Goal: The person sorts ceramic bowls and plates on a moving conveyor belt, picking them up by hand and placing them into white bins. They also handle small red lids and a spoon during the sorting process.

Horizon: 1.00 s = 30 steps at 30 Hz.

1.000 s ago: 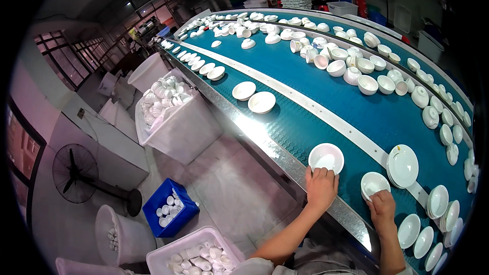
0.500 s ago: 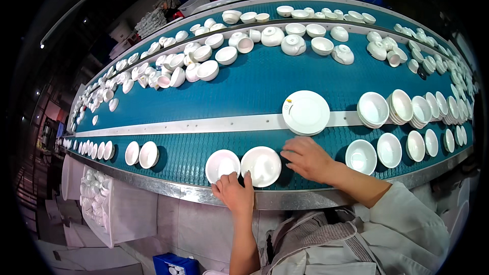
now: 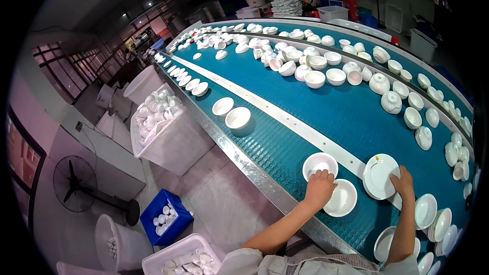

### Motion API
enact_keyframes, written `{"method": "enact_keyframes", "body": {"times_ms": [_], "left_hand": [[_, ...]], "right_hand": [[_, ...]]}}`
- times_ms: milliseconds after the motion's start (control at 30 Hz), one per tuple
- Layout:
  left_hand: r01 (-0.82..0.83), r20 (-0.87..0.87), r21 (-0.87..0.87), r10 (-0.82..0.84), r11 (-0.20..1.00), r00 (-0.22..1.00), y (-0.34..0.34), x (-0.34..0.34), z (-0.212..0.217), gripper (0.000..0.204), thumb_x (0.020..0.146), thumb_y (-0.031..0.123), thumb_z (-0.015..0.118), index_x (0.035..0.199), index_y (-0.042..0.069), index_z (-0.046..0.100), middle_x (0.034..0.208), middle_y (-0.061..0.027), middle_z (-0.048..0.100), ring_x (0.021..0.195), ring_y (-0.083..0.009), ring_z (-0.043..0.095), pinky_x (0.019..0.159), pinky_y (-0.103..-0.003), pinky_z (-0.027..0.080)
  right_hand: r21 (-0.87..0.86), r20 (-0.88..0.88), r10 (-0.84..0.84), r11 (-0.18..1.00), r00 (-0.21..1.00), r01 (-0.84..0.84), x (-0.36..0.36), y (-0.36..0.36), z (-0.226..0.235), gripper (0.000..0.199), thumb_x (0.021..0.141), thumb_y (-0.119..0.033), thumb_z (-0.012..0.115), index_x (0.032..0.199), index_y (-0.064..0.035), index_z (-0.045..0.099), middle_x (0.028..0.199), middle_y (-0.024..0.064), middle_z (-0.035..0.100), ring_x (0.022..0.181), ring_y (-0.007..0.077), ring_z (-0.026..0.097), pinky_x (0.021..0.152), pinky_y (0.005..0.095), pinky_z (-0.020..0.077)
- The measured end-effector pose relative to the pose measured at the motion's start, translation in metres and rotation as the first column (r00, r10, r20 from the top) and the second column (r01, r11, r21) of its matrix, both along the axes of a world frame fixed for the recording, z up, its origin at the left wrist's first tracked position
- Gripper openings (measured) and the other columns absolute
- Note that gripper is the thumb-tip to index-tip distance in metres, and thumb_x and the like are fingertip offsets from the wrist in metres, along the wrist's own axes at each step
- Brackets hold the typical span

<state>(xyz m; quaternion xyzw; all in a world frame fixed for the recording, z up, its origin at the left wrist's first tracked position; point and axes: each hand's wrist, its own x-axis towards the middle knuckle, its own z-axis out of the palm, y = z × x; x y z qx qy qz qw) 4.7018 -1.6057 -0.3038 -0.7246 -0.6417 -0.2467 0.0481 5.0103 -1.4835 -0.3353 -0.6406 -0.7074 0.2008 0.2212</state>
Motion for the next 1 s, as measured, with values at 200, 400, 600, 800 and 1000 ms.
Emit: {"method": "enact_keyframes", "body": {"times_ms": [200, 400, 600, 800, 1000], "left_hand": [[-0.057, 0.047, -0.048, 0.059, 0.997, 0.997, -0.015, 0.025, -0.011, 0.021, 0.071, 0.019, 0.068, 0.081, 0.002, 0.059, 0.082, -0.0112, 0.055, 0.083, -0.0281, 0.053, 0.069, -0.039, 0.044], [-0.038, -0.083, -0.132, 0.027, 0.991, 0.996, -0.013, 0.041, -0.002, 0.026, 0.069, 0.023, 0.07, 0.082, 0.003, 0.06, 0.083, -0.0113, 0.057, 0.084, -0.0274, 0.055, 0.07, -0.038, 0.045], [0.158, -0.072, -0.106, -0.166, 0.982, 0.983, 0.02, 0.06, -0.009, 0.024, 0.07, 0.023, 0.069, 0.072, 0.002, 0.057, 0.072, -0.0153, 0.056, 0.072, -0.0332, 0.056, 0.063, -0.044, 0.044], [0.128, 0.062, -0.277, -0.115, 0.952, 0.991, 0.018, 0.046, 0.03, 0.034, 0.08, 0.026, 0.062, 0.086, -0.008, 0.061, 0.083, -0.0273, 0.061, 0.076, -0.0392, 0.059, 0.068, -0.044, 0.046], [0.098, 0.025, -0.151, -0.095, 0.984, 0.995, 0.058, 0.051, 0.038, 0.041, 0.078, 0.03, 0.064, 0.09, -0.009, 0.061, 0.084, -0.0284, 0.062, 0.078, -0.0428, 0.06, 0.07, -0.045, 0.048]], "right_hand": [[-0.157, -0.367, -0.06, 0.988, 0.928, 0.002, 0.012, 0.004, -0.017, 0.036, 0.075, -0.023, 0.065, 0.092, 0.007, 0.054, 0.085, 0.0188, 0.06, 0.074, 0.022, 0.057, 0.067, 0.0361, 0.0461], [-0.138, -0.489, -0.149, 0.986, 0.859, 0.093, 0.038, -0.01, -0.027, 0.044, 0.076, -0.027, 0.063, 0.098, 0.0095, 0.055, 0.091, 0.022, 0.061, 0.084, 0.0265, 0.059, 0.074, 0.0371, 0.0466], [-0.018, -0.054, -0.189, 0.982, 0.981, 0.188, 0.075, -0.031, -0.001, 0.036, 0.077, -0.022, 0.062, 0.104, 0.0023, 0.056, 0.106, 0.0233, 0.057, 0.099, 0.0387, 0.055, 0.083, 0.0434, 0.0455], [0.306, 0.091, 0.005, 0.952, 0.996, -0.033, 0.05, -0.086, 0.04, 0.024, 0.075, -0.018, 0.064, 0.091, -0.0024, 0.055, 0.094, 0.0129, 0.055, 0.089, 0.0301, 0.056, 0.073, 0.0408, 0.0485], [0.256, 0.005, -0.065, 0.965, 0.998, 0.061, 0.058, -0.189, 0.033, 0.032, 0.079, -0.016, 0.062, 0.106, -0.002, 0.054, 0.107, 0.0122, 0.055, 0.092, 0.0275, 0.056, 0.075, 0.0374, 0.048]]}}
